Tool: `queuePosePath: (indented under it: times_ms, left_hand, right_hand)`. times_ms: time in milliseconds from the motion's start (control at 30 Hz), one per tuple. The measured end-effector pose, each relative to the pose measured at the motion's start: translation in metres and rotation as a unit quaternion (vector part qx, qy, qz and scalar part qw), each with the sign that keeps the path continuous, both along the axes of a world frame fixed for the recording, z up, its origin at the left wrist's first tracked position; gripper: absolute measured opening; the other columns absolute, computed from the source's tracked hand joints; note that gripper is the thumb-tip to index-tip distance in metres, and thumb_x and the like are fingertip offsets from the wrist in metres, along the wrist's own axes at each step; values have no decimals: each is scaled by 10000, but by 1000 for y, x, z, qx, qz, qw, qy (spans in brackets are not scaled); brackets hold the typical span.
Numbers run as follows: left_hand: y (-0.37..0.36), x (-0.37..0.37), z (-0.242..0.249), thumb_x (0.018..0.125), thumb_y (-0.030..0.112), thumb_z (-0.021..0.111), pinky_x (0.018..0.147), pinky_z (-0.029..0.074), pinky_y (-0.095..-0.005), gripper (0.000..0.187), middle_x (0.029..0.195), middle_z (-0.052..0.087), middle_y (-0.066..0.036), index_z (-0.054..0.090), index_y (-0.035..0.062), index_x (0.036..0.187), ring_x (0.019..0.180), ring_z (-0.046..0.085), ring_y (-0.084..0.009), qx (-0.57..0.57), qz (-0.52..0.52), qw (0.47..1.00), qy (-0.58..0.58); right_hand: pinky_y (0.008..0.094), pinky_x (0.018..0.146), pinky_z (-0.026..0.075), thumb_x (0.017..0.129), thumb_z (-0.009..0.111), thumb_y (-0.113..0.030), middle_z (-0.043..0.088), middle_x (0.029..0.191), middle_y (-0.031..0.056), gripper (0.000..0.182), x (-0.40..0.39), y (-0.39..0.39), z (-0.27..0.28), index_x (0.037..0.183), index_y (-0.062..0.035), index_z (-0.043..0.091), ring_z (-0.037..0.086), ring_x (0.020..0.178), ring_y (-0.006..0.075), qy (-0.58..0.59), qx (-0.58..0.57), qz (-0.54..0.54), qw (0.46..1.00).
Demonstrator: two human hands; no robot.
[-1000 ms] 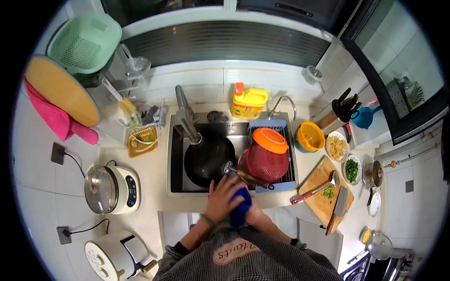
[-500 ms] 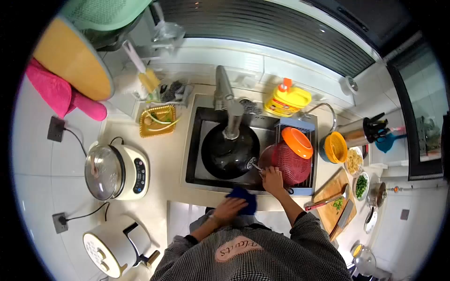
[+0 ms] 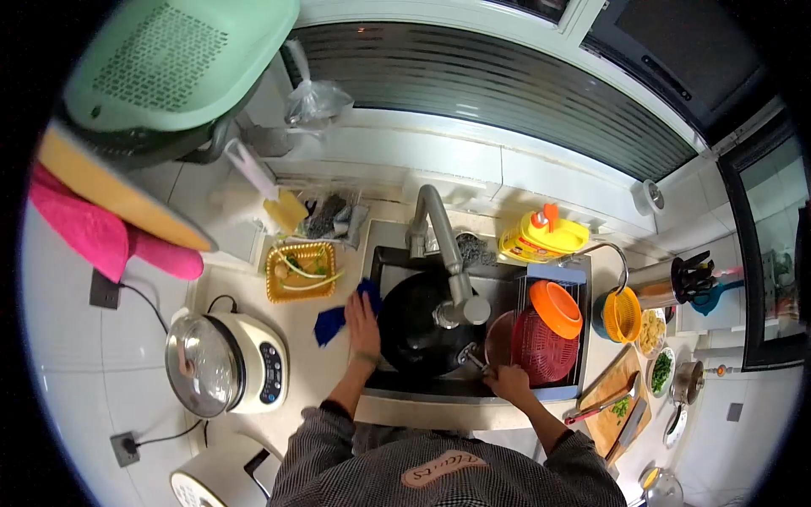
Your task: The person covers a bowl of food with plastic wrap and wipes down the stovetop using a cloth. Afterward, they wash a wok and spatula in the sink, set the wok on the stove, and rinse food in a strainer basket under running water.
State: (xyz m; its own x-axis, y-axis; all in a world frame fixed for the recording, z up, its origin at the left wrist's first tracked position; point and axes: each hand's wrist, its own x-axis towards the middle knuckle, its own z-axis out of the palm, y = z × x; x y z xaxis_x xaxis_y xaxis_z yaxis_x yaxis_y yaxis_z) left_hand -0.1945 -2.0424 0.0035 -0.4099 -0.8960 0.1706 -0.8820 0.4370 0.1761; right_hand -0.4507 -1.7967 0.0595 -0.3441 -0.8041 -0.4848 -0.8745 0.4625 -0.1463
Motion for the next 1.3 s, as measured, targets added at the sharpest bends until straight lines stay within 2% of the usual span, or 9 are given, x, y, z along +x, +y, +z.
queuePosePath:
  times_ms: [167,267,333,400,500,867,933,1133,1300]
  left_hand:
    - [-128,-106,4,860,17,458,1067,245,-449,514,1396,268,-192,278,-16,1340,1281,265,-364,156,22,939,305]
    - [-166,-142,-14,838,-17,456,1052,267,-453,492,1393,263,-201,333,-1,1314,1273,266,-373,30,-111,974,194]
    - [-179,-138,-36,839,2,471,1034,282,-460,443,1376,277,-208,388,-2,1275,1255,283,-376,149,-133,917,345]
    - [-180,-127,-25,853,33,480,1018,294,-466,391,1362,284,-212,436,-7,1239,1241,292,-379,238,-141,856,437]
    - [-146,-95,9,914,196,466,963,344,-457,375,1250,407,-250,455,-65,1183,1142,404,-399,137,-120,963,197]
    - [99,7,117,935,243,457,799,442,-324,385,980,578,-159,476,-85,1137,891,556,-219,227,87,824,512]
    - [157,1,135,915,232,496,776,450,-314,354,986,560,-144,495,-72,1098,886,545,-198,234,126,797,542]
    - [202,-58,214,751,130,644,1017,185,-616,275,1197,467,-209,564,12,986,1180,403,-419,-17,-456,789,410]
    - [140,-135,285,822,162,584,931,399,-375,374,1151,546,-209,516,-12,1146,1036,547,-342,366,-294,747,471]
  right_hand:
    - [369,641,472,744,586,-597,643,742,180,626,-5,-25,61,841,16,671,612,668,267,-332,129,-75,932]
    - [267,634,466,829,525,-523,599,784,56,537,-4,21,-2,905,-4,640,569,708,167,-610,181,-277,720]
    - [250,585,459,890,481,-409,501,711,30,382,26,23,15,903,-36,564,521,673,119,-840,195,-390,322]
    - [208,353,269,910,477,-294,375,607,-13,225,58,24,43,822,-89,445,362,424,37,-762,102,-490,411]
    - [187,335,188,885,517,-172,371,560,-32,137,70,34,2,792,-98,449,285,352,28,-848,174,-438,244]
    - [264,451,312,767,655,-187,456,587,7,231,88,78,120,692,-55,481,399,486,93,-588,-20,-319,743]
    - [286,519,345,761,663,-204,441,604,2,263,99,103,126,698,-29,477,427,575,110,-557,-81,-303,769]
    - [321,828,448,736,680,-130,598,1053,189,465,139,205,98,1147,-11,499,588,945,230,-420,-147,-275,852]
    - [336,687,464,733,693,-194,625,815,170,357,164,258,126,1005,-18,546,595,727,266,-302,-153,-301,892]
